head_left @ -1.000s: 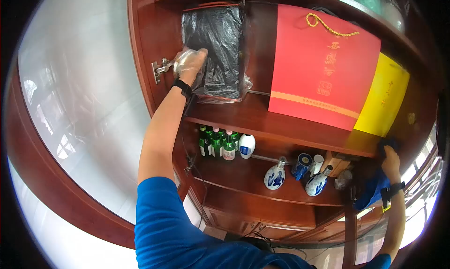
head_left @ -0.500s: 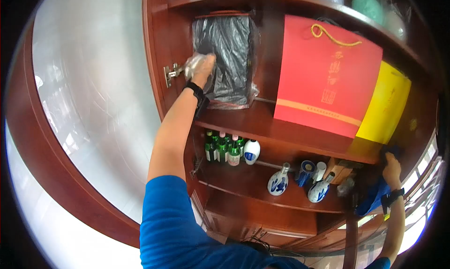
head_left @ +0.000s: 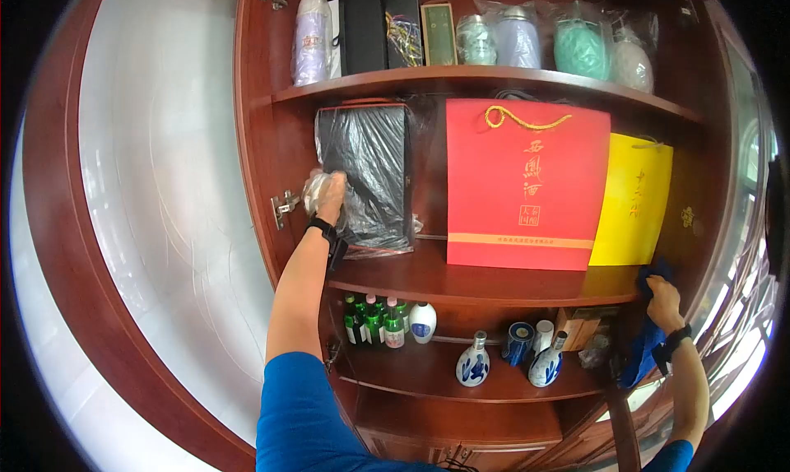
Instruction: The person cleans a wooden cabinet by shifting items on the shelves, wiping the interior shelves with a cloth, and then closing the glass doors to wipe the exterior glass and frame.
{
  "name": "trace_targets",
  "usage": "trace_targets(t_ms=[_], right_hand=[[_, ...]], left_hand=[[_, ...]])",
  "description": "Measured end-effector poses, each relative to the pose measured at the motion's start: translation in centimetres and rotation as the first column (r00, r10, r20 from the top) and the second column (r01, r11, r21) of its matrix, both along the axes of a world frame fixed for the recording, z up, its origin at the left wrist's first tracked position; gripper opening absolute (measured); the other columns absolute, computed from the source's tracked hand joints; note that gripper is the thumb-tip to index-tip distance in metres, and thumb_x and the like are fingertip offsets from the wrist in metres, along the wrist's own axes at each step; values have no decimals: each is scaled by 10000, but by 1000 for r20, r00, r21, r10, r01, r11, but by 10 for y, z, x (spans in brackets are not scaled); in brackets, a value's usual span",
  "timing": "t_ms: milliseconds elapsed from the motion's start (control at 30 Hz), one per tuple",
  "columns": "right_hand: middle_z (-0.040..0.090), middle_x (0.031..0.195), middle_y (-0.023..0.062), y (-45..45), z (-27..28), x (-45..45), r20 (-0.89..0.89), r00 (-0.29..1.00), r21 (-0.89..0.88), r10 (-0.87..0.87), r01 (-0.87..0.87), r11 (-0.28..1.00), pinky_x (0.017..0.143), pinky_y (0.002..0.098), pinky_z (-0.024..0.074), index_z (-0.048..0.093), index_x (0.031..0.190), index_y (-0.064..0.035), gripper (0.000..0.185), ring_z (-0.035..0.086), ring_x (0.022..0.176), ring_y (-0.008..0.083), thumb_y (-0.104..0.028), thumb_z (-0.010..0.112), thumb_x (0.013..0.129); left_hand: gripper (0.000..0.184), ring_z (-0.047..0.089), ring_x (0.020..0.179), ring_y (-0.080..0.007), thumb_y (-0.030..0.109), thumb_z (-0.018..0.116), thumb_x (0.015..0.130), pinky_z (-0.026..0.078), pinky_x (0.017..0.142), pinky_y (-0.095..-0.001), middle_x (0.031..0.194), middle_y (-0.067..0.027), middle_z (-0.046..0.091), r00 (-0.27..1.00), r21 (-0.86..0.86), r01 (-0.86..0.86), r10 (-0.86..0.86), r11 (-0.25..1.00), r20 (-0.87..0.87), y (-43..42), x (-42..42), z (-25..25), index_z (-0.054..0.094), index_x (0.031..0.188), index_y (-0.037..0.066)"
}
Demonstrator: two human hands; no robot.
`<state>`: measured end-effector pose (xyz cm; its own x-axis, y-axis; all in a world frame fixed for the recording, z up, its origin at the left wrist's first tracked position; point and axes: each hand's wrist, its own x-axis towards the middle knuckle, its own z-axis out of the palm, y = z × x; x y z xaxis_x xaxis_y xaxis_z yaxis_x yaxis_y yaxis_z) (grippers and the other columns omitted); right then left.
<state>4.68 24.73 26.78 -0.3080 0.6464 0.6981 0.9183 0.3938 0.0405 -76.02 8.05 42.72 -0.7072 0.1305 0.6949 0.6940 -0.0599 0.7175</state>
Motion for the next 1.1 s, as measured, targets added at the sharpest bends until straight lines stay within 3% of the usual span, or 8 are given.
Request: trace_targets(t_ms=[233,433,500,567,767,967,1033,1100], right_hand=[[686,1287,160,-21,8,-13,-15,1000,-3,-6,6,1000,949,463,557,719,1146,-41,446,668,1115,395,86,592,737],[686,1290,156,-11,2,-7,-8,1000,39,26,-25,999,918,476,569,719,1127,-34,429,675,1093,400,95,558,751],[685,1292,156,-10,2,-5,-2,1000,19,17,-17,1000,925,477,566,718,1125,-30,432,673,1096,402,102,560,746],[682,1297,160,-10,3,-9,-13,1000,4,1,-1,1000,946,473,558,715,1125,-19,442,668,1105,407,121,569,732],[677,1307,166,-5,3,-7,-7,1000,8,19,-19,1000,965,465,552,716,1144,-18,471,663,1115,414,142,571,725],[678,1302,162,19,-5,13,58,995,79,82,-87,993,1049,454,492,680,1249,-58,494,625,1202,381,64,572,784],[707,1239,165,-5,32,-31,-40,993,-89,112,-115,989,1053,449,485,716,1211,-78,456,627,1202,376,31,586,787],[716,1185,197,-49,69,-103,-42,961,-42,273,-274,961,1015,467,509,724,1198,-74,488,649,1151,406,65,552,763]], left_hand=[[716,598,1194,-439,417,629,817,467,1012,-514,1293,-269,618,974,-257,84,-25,963,224,-6,-10,-4,486,1410,41],[786,497,1317,-449,459,607,831,450,1029,-531,1445,-288,499,916,-174,252,-176,952,361,-10,5,-6,413,1502,99],[776,480,1317,-456,466,599,829,421,1052,-547,1427,-295,502,912,-227,134,-30,965,410,5,-12,-14,416,1490,103],[725,501,1283,-445,452,592,828,399,1056,-553,1372,-298,538,914,-91,314,-275,945,297,31,-63,-30,450,1448,103],[719,521,1248,-429,443,613,805,332,1088,-530,1339,-278,561,944,-265,291,-231,919,236,41,-54,-26,457,1437,138],[977,505,1285,-383,435,728,781,406,1069,-499,1432,-295,455,621,-34,776,-754,629,213,20,-16,-39,281,1579,92],[1048,482,1321,-408,315,716,768,382,1098,-511,1474,-322,395,761,-48,616,-578,786,294,62,-30,-32,172,1628,64],[1043,505,1127,-291,180,657,705,386,1064,-458,1213,-139,518,770,-117,599,-530,792,355,30,39,-16,166,1605,-10]])
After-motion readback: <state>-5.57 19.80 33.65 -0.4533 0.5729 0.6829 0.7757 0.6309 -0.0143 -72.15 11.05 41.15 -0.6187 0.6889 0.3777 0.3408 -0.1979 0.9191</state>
